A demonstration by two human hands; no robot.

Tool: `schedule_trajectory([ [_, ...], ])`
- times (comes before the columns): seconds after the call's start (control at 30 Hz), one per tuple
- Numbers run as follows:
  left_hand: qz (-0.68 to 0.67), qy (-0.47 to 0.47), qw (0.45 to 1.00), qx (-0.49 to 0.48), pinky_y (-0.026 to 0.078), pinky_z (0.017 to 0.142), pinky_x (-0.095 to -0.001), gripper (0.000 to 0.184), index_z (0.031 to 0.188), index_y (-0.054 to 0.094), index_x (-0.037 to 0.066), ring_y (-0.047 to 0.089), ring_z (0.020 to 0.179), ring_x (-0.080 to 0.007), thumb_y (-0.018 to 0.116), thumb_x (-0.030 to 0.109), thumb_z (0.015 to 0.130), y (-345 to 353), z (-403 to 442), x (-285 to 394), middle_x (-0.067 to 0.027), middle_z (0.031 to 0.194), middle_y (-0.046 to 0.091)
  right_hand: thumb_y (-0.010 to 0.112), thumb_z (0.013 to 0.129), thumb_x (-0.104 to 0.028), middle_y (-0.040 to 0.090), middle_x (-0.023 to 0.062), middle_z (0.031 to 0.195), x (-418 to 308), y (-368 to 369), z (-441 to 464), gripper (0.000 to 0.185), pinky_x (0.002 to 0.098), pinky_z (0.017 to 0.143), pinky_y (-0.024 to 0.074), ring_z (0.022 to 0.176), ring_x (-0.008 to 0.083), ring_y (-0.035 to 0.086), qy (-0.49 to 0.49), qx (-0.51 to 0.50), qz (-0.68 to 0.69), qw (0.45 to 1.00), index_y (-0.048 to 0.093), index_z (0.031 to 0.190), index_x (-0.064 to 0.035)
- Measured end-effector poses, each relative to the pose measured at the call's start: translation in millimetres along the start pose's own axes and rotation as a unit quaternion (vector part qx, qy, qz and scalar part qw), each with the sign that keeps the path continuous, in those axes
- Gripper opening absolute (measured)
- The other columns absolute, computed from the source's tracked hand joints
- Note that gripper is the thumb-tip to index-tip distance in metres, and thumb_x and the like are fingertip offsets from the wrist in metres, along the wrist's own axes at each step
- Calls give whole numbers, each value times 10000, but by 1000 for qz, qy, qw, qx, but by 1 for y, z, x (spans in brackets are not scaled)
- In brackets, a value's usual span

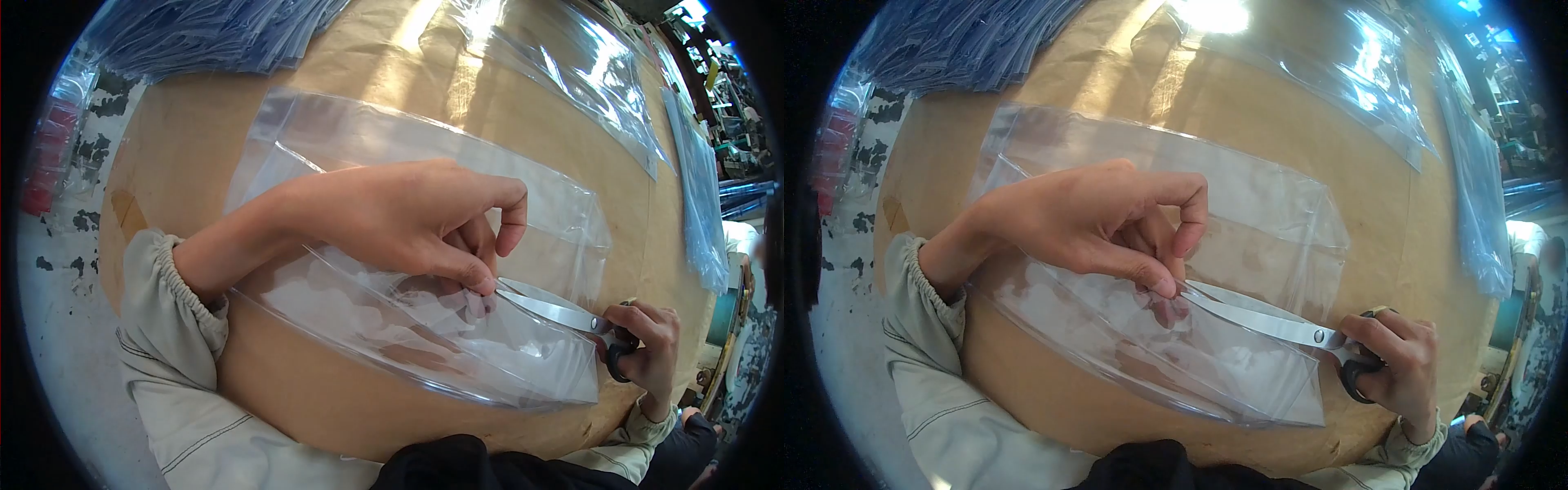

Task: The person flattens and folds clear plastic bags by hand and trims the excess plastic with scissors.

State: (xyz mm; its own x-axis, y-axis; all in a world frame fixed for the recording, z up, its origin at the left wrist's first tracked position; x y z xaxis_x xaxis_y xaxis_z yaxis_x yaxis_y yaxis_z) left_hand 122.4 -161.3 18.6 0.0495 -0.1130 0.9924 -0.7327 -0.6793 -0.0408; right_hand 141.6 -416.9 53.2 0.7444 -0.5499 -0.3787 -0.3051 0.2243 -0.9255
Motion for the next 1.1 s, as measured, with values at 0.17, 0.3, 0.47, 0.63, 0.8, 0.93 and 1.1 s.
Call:
schedule_trajectory([
  [0.17,11,2,1000,2,553,670,-228,239,909,391,5,694,837,-174,623,48,873,-1,0,0,-146,853,703,755,547,-59,574,54,604,-2,0,1,335,284,431,410,485,198,575,-5,-19,-1,1000,658,868,-65],
  [0.3,12,9,1000,5,548,686,-222,239,908,402,4,691,849,-167,633,48,867,-2,0,1,-143,860,703,773,589,-73,578,51,600,0,5,0,296,280,430,412,481,199,577,3,-28,32,999,659,862,-67],
  [0.47,-3,38,999,2,545,711,-220,228,902,408,-4,687,872,-174,629,37,867,-2,0,0,-153,875,699,782,573,-68,607,61,613,1,3,1,286,258,448,426,487,186,592,30,-60,85,994,661,833,-59],
  [0.63,-16,25,1000,-8,550,711,-225,213,900,407,-11,686,886,-180,615,29,875,-1,1,-1,-170,876,695,809,541,-74,628,59,627,9,3,0,313,241,462,428,479,171,593,42,-106,135,984,667,818,-52],
  [0.8,-20,-1,1000,-11,555,693,-229,207,897,407,-14,689,862,-174,609,28,879,-1,1,0,-170,873,696,828,556,-94,614,42,592,12,3,3,308,231,467,424,470,157,581,56,-142,174,973,668,816,-52],
  [0.93,-12,-16,1000,-15,554,679,-226,203,886,412,-14,690,823,-162,609,32,880,-1,2,2,-166,866,698,839,563,-105,601,31,569,15,5,-1,310,222,457,402,453,134,555,68,-154,193,967,666,814,-46],
  [1.1,-19,-8,1000,-9,552,666,-227,194,885,416,-12,688,802,-150,603,38,886,-1,1,0,-162,870,699,849,584,-131,581,30,543,17,7,-3,330,208,439,361,432,99,519,77,-162,206,962,654,831,-31],
])
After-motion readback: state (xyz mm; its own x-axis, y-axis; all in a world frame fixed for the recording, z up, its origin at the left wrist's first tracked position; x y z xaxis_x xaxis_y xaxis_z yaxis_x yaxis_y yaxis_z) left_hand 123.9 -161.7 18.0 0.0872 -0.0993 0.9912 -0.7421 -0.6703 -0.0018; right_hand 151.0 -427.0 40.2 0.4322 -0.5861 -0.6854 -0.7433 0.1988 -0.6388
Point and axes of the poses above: each hand's wrist, its own z-axis towards the middle knuckle, its own y-axis out of the palm, x = y × z, the point moved 5 cm from there along z, towards the middle knuckle
